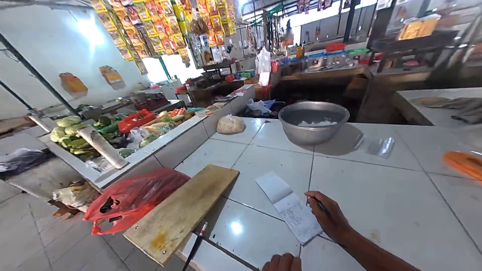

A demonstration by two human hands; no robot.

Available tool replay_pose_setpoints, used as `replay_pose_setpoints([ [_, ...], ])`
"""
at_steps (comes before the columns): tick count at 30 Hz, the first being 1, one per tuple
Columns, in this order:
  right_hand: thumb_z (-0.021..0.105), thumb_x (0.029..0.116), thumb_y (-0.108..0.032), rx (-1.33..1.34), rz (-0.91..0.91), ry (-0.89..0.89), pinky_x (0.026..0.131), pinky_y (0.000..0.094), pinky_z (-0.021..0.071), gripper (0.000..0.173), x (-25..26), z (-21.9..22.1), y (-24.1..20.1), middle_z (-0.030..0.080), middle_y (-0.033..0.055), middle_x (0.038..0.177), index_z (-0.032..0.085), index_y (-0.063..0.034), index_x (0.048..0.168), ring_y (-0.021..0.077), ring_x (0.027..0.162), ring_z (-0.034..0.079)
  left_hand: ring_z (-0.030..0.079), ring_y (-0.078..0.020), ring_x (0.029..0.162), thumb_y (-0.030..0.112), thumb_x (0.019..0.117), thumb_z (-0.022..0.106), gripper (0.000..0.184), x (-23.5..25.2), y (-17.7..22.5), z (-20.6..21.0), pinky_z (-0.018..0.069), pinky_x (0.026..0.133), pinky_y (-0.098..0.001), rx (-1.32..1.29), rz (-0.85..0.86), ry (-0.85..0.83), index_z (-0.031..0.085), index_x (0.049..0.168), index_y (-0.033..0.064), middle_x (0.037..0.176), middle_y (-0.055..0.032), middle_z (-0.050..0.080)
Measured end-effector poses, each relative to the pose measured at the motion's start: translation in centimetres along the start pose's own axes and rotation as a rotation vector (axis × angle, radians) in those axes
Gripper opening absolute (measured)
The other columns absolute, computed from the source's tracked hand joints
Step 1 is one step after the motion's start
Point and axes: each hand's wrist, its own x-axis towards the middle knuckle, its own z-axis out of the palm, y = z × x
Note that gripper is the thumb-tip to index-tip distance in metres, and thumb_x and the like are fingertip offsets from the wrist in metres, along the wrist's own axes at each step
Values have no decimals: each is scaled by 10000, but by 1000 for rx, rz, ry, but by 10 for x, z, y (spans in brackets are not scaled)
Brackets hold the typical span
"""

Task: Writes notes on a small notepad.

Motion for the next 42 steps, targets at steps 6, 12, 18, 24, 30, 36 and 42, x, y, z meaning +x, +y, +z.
replay_pose_setpoints([
  [6, 470, 1074, -232, 17, 67, -57, 733, 337, 610, 300, -3, -6, -5, 706, 51, 972, 673, -93, 1246, 122, 799, 682, 660, -253, 1192, 776, 926, 466, 834, -7, -4, 11, 567, 976, -441, 25, 17, 113, 647, 1366, 91, 1323, -97, 674],
  [12, 472, 1072, -185, 25, 142, -45, 637, 331, 603, 274, -3, -4, -3, 705, 21, 942, 654, -137, 1271, 118, 706, 667, 663, -279, 1135, 796, 922, 429, 910, 14, 1, 5, 586, 866, -437, 129, -21, -152, 547, 1463, 73, 1431, -107, 594],
  [18, 562, 979, -102, -11, 107, -34, 647, 278, 584, 333, -1, -3, -1, 680, 21, 1017, 626, -106, 1306, 95, 780, 651, 696, -317, 969, 823, 863, 511, 1119, 70, 26, -11, 582, 724, -441, 266, -140, -478, 323, 1577, -18, 1661, -186, 290],
  [24, 661, 933, -125, 0, 109, -57, 649, 255, 587, 422, 0, -2, -1, 668, 38, 1079, 594, -83, 1347, 99, 804, 655, 689, -311, 932, 825, 842, 544, 1190, 118, 33, -7, 571, 727, -447, 277, -196, -647, 226, 1604, -33, 1699, -188, 162],
  [30, 709, 904, -127, -34, 108, -96, 631, 251, 579, 490, 2, -1, -3, 658, 50, 1121, 576, -76, 1373, 101, 797, 650, 692, -276, 884, 800, 855, 556, 1170, 124, 25, 8, 569, 705, -421, 249, -199, -687, 207, 1613, -19, 1708, -164, 141],
  [36, 742, 893, -131, -68, 122, -102, 630, 243, 579, 504, 2, 0, -5, 655, 42, 1141, 580, -92, 1369, 95, 787, 648, 689, -259, 861, 787, 859, 566, 1156, 124, 19, 9, 563, 680, -407, 228, -198, -686, 210, 1616, -11, 1711, -152, 144],
  [42, 730, 892, -123, -54, 104, -105, 658, 238, 584, 503, 2, 0, -2, 654, 46, 1142, 576, -78, 1369, 96, 834, 654, 686, -250, 850, 787, 857, 569, 1165, 126, 17, 8, 562, 671, -401, 214, -201, -701, 191, 1622, -6, 1714, -147, 122],
])
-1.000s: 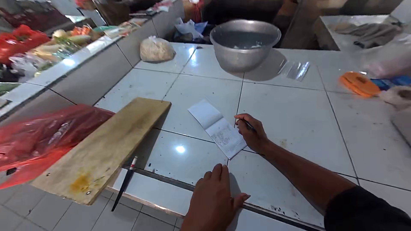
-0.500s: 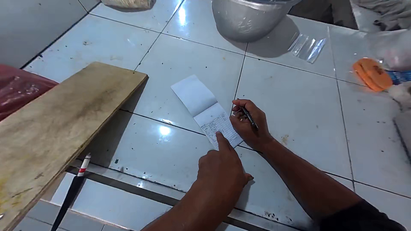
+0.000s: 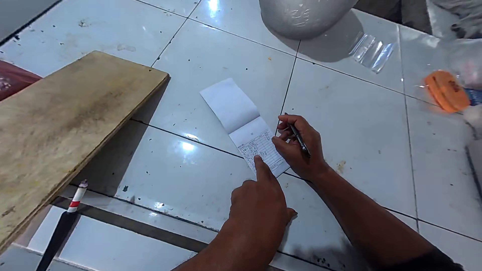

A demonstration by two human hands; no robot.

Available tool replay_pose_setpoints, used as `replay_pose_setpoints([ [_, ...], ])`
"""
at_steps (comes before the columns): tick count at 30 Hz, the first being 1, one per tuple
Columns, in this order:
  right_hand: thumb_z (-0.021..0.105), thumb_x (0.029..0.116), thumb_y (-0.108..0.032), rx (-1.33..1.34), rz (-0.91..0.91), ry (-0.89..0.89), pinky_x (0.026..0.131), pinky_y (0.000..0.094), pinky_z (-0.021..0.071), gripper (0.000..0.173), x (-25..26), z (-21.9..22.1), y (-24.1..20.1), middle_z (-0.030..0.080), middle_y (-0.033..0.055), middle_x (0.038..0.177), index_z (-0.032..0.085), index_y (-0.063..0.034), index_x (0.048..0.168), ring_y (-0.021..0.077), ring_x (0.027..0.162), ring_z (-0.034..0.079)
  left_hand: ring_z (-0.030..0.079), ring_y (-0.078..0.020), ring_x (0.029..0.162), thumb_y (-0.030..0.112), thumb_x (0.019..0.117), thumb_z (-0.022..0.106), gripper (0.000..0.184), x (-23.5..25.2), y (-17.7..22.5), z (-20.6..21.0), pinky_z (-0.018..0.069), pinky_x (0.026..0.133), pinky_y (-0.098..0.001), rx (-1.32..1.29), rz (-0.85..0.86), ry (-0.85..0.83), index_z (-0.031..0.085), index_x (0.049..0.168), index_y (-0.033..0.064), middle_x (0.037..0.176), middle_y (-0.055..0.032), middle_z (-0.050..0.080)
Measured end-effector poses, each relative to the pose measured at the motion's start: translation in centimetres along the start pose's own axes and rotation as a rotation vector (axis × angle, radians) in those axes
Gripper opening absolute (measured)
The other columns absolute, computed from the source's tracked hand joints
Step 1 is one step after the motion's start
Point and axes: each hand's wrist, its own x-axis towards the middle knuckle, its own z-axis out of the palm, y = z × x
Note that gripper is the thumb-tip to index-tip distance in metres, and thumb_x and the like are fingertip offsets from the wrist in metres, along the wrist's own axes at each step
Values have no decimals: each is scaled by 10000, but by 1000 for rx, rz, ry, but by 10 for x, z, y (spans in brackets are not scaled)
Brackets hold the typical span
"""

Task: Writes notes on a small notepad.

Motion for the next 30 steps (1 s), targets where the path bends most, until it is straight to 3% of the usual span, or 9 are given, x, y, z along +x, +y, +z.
replay_pose_setpoints([
  [14, 729, 891, -110, -47, 4, 26, 647, 227, 580, 475, 1, 1, -1, 668, 32, 1115, 598, -90, 1347, 86, 816, 654, 689, -258, 844, 771, 862, 582, 1174, 0, -2, -2, 561, 668, -395, -2, -8, 3, 151, 1629, -7, 1705, -162, 147],
  [23, 716, 898, -110, -40, 5, 16, 643, 225, 573, 467, 1, 2, -2, 663, 36, 1122, 594, -76, 1348, 89, 828, 652, 685, -249, 855, 768, 870, 572, 1127, 1, -3, 0, 557, 667, -394, -2, 1, -12, 215, 1620, 6, 1720, -145, 104],
  [30, 722, 899, -113, -54, -3, 13, 659, 231, 582, 468, 1, 2, -3, 671, 44, 1124, 592, -79, 1347, 95, 847, 664, 695, -274, 815, 774, 863, 574, 1186, -3, 1, -1, 558, 650, -395, 2, -44, -11, 177, 1599, -67, 1645, -267, 232],
])
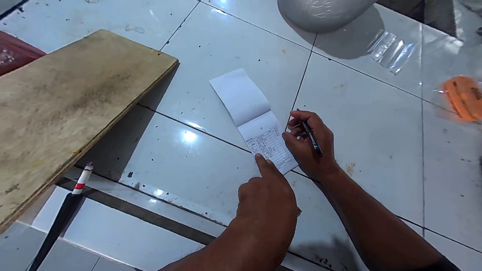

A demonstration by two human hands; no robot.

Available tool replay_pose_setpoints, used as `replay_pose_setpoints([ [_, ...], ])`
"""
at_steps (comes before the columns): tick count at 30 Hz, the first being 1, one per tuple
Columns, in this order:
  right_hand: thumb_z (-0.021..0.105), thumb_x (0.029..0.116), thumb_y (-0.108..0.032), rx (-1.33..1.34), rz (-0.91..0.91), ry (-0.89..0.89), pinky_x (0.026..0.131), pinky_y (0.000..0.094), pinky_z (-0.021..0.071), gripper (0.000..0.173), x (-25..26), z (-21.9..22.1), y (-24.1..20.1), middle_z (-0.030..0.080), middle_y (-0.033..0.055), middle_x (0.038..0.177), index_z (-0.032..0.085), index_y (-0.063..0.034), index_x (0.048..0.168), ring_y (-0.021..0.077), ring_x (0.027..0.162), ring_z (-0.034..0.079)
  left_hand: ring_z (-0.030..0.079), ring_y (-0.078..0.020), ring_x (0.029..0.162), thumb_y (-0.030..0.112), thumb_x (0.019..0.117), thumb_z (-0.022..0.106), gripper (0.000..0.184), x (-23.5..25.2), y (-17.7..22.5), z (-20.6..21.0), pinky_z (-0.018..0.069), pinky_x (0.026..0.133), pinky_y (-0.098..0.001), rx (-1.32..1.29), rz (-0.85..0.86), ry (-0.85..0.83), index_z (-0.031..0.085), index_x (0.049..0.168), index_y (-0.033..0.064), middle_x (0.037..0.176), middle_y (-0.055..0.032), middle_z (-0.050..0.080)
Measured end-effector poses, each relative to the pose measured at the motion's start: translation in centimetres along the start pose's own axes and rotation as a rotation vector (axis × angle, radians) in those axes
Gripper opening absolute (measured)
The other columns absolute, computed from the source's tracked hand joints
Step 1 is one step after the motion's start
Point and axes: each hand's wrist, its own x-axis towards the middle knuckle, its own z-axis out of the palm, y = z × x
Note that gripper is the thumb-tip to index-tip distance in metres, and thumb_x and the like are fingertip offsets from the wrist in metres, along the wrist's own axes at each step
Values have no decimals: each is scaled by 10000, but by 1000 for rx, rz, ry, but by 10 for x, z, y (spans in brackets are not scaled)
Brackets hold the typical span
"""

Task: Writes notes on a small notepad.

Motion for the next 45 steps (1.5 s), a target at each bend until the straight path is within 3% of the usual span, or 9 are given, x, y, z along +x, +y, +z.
replay_pose_setpoints([
  [4, 725, 897, -111, -3, -5, 2, 649, 230, 578, 475, 0, 0, 0, 672, 46, 1117, 587, -74, 1351, 97, 835, 661, 696, -273, 793, 798, 861, 545, 1200, -1, 0, 0, 555, 635, -380, 20, -11, 0, 192, 1579, -96, 1604, -306, 279],
  [23, 719, 909, -120, -4, 6, -4, 629, 226, 571, 477, -1, 0, -2, 668, 46, 1126, 577, -71, 1362, 93, 807, 653, 698, -287, 830, 780, 891, 522, 1146, -1, -2, -1, 563, 661, -403, 23, 10, 8, 223, 1572, -92, 1594, -295, 301],
  [29, 726, 904, -119, -4, 9, -5, 629, 223, 573, 484, 0, -1, -2, 670, 41, 1122, 579, -78, 1364, 90, 809, 656, 688, -275, 827, 739, 901, 559, 1052, 1, -4, -1, 560, 658, -412, 5, 31, 17, 303, 1574, -28, 1640, -217, 269],
  [34, 721, 905, -116, -11, -5, -2, 636, 226, 573, 488, -1, 0, -1, 667, 41, 1119, 578, -82, 1370, 91, 815, 654, 682, -268, 869, 708, 903, 589, 1059, 6, -5, 2, 556, 684, -422, -7, 54, -3, 223, 1624, 24, 1721, -132, 113],
  [45, 722, 905, -121, -30, -18, -1, 655, 236, 580, 481, -1, 0, 0, 669, 42, 1117, 585, -86, 1365, 95, 832, 657, 677, -222, 830, 689, 894, 617, 1074, 13, -8, 6, 552, 658, -391, -15, 111, 63, 174, 1643, 60, 1734, -85, 62],
])
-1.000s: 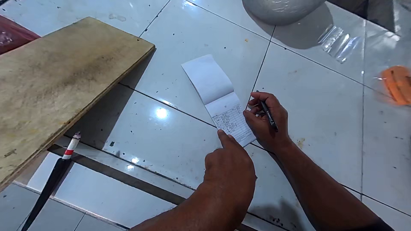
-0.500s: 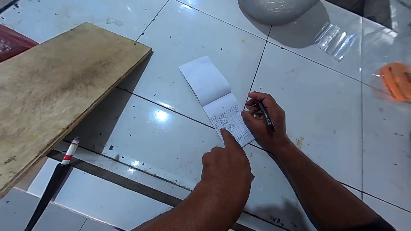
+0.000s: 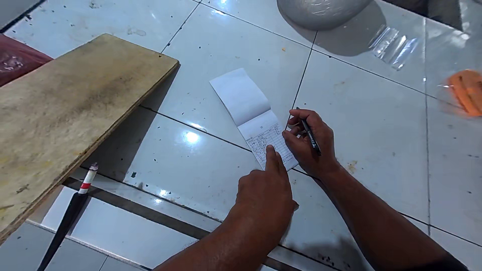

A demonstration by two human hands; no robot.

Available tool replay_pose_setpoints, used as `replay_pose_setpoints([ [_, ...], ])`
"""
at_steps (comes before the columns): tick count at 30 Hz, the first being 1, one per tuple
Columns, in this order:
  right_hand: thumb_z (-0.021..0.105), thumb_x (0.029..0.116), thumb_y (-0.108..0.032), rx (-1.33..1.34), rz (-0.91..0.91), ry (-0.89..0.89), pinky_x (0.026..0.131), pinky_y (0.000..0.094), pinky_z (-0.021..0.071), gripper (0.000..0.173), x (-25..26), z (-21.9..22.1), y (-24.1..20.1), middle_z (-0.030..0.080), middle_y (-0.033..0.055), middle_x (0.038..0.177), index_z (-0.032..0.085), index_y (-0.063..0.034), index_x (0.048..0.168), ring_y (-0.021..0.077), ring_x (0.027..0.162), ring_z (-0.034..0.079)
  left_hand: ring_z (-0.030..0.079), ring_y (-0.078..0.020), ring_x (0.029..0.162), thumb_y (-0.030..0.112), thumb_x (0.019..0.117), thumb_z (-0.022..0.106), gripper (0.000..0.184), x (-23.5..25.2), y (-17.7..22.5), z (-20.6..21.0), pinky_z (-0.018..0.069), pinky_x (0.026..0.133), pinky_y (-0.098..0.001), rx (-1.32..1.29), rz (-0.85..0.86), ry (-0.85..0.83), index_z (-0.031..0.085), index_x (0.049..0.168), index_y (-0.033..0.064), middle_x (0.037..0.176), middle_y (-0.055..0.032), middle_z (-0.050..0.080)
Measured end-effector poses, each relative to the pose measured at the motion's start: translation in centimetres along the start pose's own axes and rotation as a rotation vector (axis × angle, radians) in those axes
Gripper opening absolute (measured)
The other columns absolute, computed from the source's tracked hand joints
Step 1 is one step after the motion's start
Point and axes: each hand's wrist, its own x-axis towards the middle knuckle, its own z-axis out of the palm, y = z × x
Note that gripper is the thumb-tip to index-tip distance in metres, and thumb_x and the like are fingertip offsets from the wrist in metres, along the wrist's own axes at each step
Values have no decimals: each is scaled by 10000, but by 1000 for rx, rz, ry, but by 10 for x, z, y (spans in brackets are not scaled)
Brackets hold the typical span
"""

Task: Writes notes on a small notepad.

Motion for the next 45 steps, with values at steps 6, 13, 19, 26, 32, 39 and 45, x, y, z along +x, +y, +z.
replay_pose_setpoints([
  [6, 605, 985, -94, 54, 8, 15, 675, 252, 594, 395, -1, -2, -1, 668, 51, 1134, 571, -71, 1378, 103, 840, 665, 678, -236, 842, 684, 897, 618, 1069, 1, 0, -1, 556, 668, -408, 9, -3, -29, 170, 1645, 66, 1736, -85, 44],
  [13, 438, 1108, -172, 406, 99, 127, 521, 222, 542, 359, 4, -21, -8, 731, 51, 1071, 549, -46, 1425, 108, 690, 664, 677, -231, 805, 687, 896, 618, 1071, 1, -1, 0, 551, 649, -400, 20, 5, 6, 184, 1639, 50, 1732, -95, 76],
  [19, 542, 1055, -134, 425, -97, 153, 562, 192, 568, 226, 5, -39, -27, 736, 4, 926, 716, -14, 1134, 45, 678, 662, 687, -233, 795, 682, 882, 644, 1087, 1, 0, -2, 561, 647, -398, 16, -12, 15, 189, 1638, 48, 1722, -99, 129],
  [26, 629, 967, -112, 375, -15, 12, 584, 252, 620, 153, 0, -32, -21, 708, 24, 927, 654, -47, 1103, 101, 703, 697, 690, -230, 782, 681, 864, 671, 1101, 1, 0, -2, 565, 643, -402, 12, -14, 37, 202, 1636, 50, 1712, -94, 178],
  [32, 640, 958, -92, 400, 63, -20, 550, 265, 613, 113, -5, -19, -13, 711, 31, 844, 657, -54, 1063, 119, 645, 689, 683, -222, 801, 709, 880, 621, 1082, 2, 0, -2, 554, 645, -390, 46, -6, 12, 199, 1641, 67, 1724, -76, 135],
  [39, 653, 950, -124, 324, 99, -11, 490, 230, 547, 62, -8, -11, -6, 675, -5, 777, 665, -91, 1001, 80, 566, 616, 683, -215, 804, 719, 882, 609, 1088, 2, 1, -3, 556, 651, -388, 67, -5, -3, 183, 1644, 70, 1725, -85, 120],
  [45, 689, 927, -121, 317, 83, 55, 462, 208, 491, 47, -7, -10, -4, 641, -18, 725, 669, -94, 959, 61, 536, 567, 680, -213, 811, 715, 882, 611, 1093, 2, 1, -4, 556, 653, -386, 73, -9, -12, 175, 1645, 64, 1723, -75, 124],
])
